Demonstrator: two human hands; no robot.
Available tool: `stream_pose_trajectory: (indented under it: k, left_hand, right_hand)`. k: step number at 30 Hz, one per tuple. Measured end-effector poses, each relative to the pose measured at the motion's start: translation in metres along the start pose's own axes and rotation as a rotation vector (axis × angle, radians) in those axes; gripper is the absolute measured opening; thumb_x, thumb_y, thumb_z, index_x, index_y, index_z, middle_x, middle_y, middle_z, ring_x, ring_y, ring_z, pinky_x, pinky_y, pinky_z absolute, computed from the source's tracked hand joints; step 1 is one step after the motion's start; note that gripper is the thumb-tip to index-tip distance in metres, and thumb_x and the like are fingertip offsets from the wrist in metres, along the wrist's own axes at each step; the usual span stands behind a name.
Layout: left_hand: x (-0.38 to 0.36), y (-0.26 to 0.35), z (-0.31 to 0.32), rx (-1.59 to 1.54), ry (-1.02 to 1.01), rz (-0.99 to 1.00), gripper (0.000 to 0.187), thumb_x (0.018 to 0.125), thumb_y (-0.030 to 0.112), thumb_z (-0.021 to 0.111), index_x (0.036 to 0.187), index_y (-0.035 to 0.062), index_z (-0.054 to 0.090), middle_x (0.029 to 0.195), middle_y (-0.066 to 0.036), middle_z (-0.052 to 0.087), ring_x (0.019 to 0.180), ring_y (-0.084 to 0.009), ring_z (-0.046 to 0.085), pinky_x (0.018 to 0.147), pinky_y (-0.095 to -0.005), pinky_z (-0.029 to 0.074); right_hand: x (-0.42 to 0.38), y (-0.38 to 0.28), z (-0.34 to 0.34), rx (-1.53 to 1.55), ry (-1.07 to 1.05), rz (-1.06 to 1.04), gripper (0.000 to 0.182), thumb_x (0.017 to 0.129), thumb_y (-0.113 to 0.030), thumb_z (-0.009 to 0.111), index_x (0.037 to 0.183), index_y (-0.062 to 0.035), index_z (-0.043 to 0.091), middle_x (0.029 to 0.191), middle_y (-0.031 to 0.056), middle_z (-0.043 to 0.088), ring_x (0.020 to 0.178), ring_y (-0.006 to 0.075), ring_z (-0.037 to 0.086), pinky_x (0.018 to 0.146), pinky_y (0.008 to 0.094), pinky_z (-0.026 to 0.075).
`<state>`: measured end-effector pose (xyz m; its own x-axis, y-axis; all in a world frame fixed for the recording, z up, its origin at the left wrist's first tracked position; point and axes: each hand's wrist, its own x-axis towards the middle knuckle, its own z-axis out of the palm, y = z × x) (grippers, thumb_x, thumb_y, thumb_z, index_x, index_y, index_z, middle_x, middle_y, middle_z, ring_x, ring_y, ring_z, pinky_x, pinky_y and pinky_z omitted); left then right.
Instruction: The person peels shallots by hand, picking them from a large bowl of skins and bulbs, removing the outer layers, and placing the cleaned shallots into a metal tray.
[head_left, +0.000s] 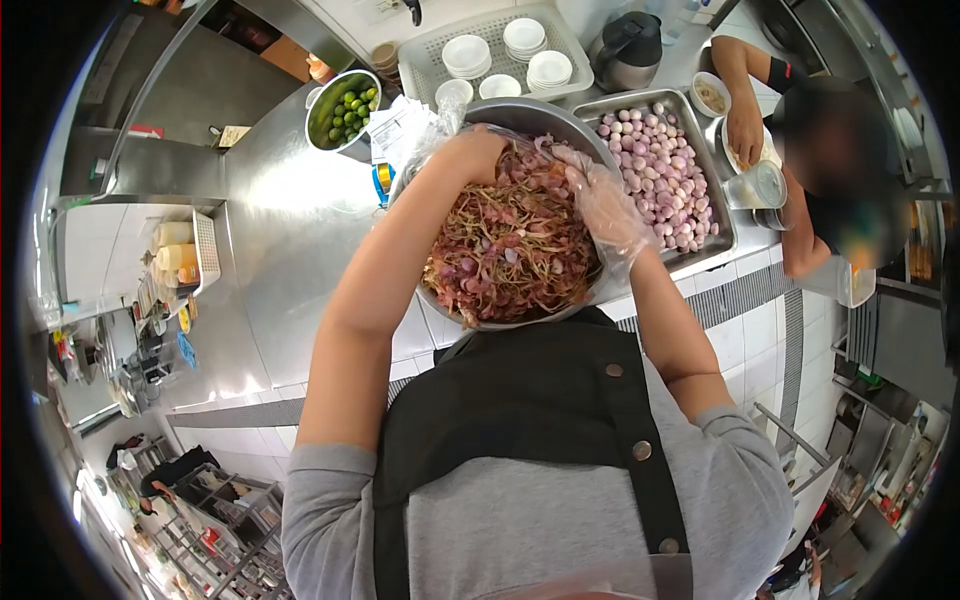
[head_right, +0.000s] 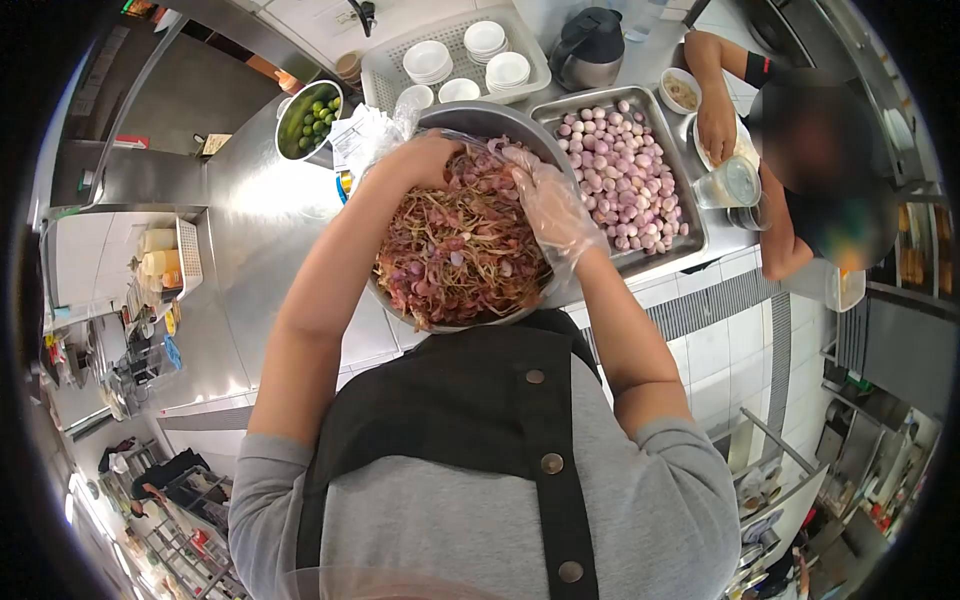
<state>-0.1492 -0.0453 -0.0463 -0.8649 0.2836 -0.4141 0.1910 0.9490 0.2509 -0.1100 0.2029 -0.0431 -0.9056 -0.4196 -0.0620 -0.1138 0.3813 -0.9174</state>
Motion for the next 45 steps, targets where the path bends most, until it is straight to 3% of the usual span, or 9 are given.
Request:
stream_pose_trajectory:
  k: [2,9,31,33,34,37,41,43,45]
  left_hand:
    - [0.003,0.001,0.003,0.082,-0.006,-0.1,0.047,0.073,0.016,0.076,0.117,0.0013,0.068,0.132,-0.026,0.055,0.121,-0.0381,0.057,0.102,-0.0428,0.048]
    - [0.004,0.005,-0.011,0.113,-0.231,-0.059,0.032,0.081,0.014,0.071,0.109,0.0009,0.072,0.117,-0.019,0.07,0.111,-0.0323,0.067,0.091,-0.0442,0.055]
    - [-0.012,0.003,0.002,0.067,0.3,-0.034,0.028,0.089,0.012,0.062,0.115,-0.0001,0.062,0.094,-0.02,0.072,0.096,-0.0376,0.07,0.078,-0.0496,0.058]
    - [-0.016,0.003,-0.001,0.03,0.351,-0.08,0.028,0.09,0.015,0.062,0.114,0.0007,0.062,0.088,-0.021,0.071,0.091,-0.0392,0.07,0.079,-0.0499,0.056]
    - [-0.026,0.007,-0.009,0.015,0.378,-0.094,0.029,0.09,0.019,0.062,0.114,0.0022,0.063,0.091,-0.021,0.071,0.088,-0.0395,0.07,0.076,-0.0505,0.056]
    - [-0.042,0.004,-0.014,-0.215,0.576,-0.015,0.031,0.088,0.016,0.068,0.116,0.0055,0.063,0.093,-0.017,0.072,0.087,-0.0366,0.07,0.077,-0.0441,0.056]
    - [-0.068,0.019,-0.028,-0.559,0.644,-0.016,0.033,0.09,0.008,0.067,0.123,0.0074,0.064,0.101,-0.013,0.073,0.093,-0.0274,0.072,0.083,-0.0359,0.056]
    - [-0.08,0.029,-0.029,-0.853,0.802,0.121,0.035,0.091,0.0,0.064,0.125,0.0031,0.061,0.104,-0.013,0.073,0.097,-0.0252,0.072,0.087,-0.0357,0.056]
    - [-0.089,0.031,-0.026,-0.966,0.781,0.227,0.035,0.095,-0.006,0.056,0.128,0.001,0.059,0.116,-0.011,0.069,0.109,-0.0183,0.067,0.094,-0.0304,0.054]
  right_hand:
    - [-0.012,-0.012,0.0,-0.206,-0.046,-0.024,0.04,0.103,-0.026,0.048,0.14,-0.011,0.052,0.136,0.023,0.057,0.128,0.0419,0.049,0.109,0.0435,0.037]
    - [-0.036,-0.001,0.01,-0.273,0.141,-0.205,0.044,0.104,-0.021,0.043,0.147,-0.0114,0.043,0.143,0.0259,0.047,0.131,0.0451,0.045,0.109,0.0485,0.037]
    - [-0.034,-0.003,0.011,-0.243,0.025,-0.066,0.053,0.101,-0.023,0.043,0.152,-0.0086,0.034,0.148,0.0231,0.044,0.135,0.0431,0.041,0.114,0.0454,0.032]
    - [-0.028,0.018,0.009,-0.228,0.046,-0.218,0.059,0.098,-0.021,0.047,0.153,-0.0068,0.032,0.151,0.022,0.042,0.137,0.0412,0.04,0.115,0.0438,0.03]
    - [-0.024,0.023,0.011,-0.274,0.144,-0.349,0.059,0.1,-0.023,0.047,0.154,-0.005,0.031,0.136,0.0174,0.054,0.12,0.0317,0.054,0.103,0.0395,0.042]
    - [-0.031,0.01,-0.004,0.001,-0.016,-0.141,0.067,0.103,-0.044,0.042,0.155,-0.0032,0.03,0.141,0.0226,0.049,0.129,0.0387,0.047,0.11,0.0434,0.033]
    - [-0.024,-0.004,-0.009,0.146,-0.021,-0.152,0.08,0.1,-0.056,0.044,0.152,0.0026,0.033,0.119,0.014,0.055,0.107,0.0266,0.049,0.099,0.0362,0.038]
    - [-0.022,-0.019,-0.012,0.157,-0.056,-0.105,0.069,0.102,-0.048,0.044,0.149,0.003,0.038,0.128,0.0186,0.055,0.116,0.0311,0.051,0.103,0.0388,0.039]
    - [-0.019,-0.03,-0.008,-0.326,0.078,-0.558,0.051,0.105,-0.019,0.042,0.155,-0.0099,0.034,0.104,0.0037,0.055,0.085,0.0095,0.049,0.076,0.0261,0.045]
